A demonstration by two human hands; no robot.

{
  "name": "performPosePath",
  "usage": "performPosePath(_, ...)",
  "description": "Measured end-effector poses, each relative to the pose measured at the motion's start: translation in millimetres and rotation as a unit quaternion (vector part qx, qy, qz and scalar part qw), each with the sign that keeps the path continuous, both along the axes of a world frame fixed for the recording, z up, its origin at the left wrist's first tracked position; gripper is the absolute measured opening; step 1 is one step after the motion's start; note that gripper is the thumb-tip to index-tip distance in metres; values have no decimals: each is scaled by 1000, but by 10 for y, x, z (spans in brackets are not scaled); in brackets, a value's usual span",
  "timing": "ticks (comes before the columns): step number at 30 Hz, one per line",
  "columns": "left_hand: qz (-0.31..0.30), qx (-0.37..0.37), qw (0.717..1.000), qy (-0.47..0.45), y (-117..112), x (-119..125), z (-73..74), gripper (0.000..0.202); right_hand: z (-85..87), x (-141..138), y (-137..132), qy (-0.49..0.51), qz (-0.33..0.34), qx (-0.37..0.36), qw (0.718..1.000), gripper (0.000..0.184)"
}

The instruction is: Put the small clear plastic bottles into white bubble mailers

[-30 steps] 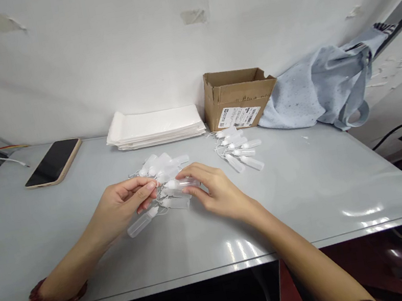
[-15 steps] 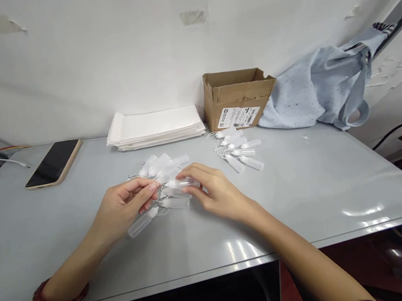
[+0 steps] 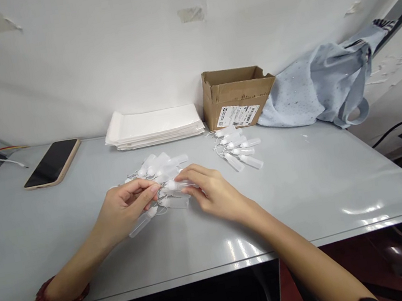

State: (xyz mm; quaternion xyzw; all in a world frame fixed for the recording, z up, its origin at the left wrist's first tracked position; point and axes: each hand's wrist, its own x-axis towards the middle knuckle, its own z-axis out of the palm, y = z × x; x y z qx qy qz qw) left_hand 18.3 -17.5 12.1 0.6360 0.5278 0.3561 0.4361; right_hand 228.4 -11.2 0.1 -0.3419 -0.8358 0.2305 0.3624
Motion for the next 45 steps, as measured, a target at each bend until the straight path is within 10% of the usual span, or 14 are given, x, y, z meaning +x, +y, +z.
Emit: performPosePath(45,-1,-7,1000,6,14,-27,10,27,-70,-77,-21,13,-48,16,999,15)
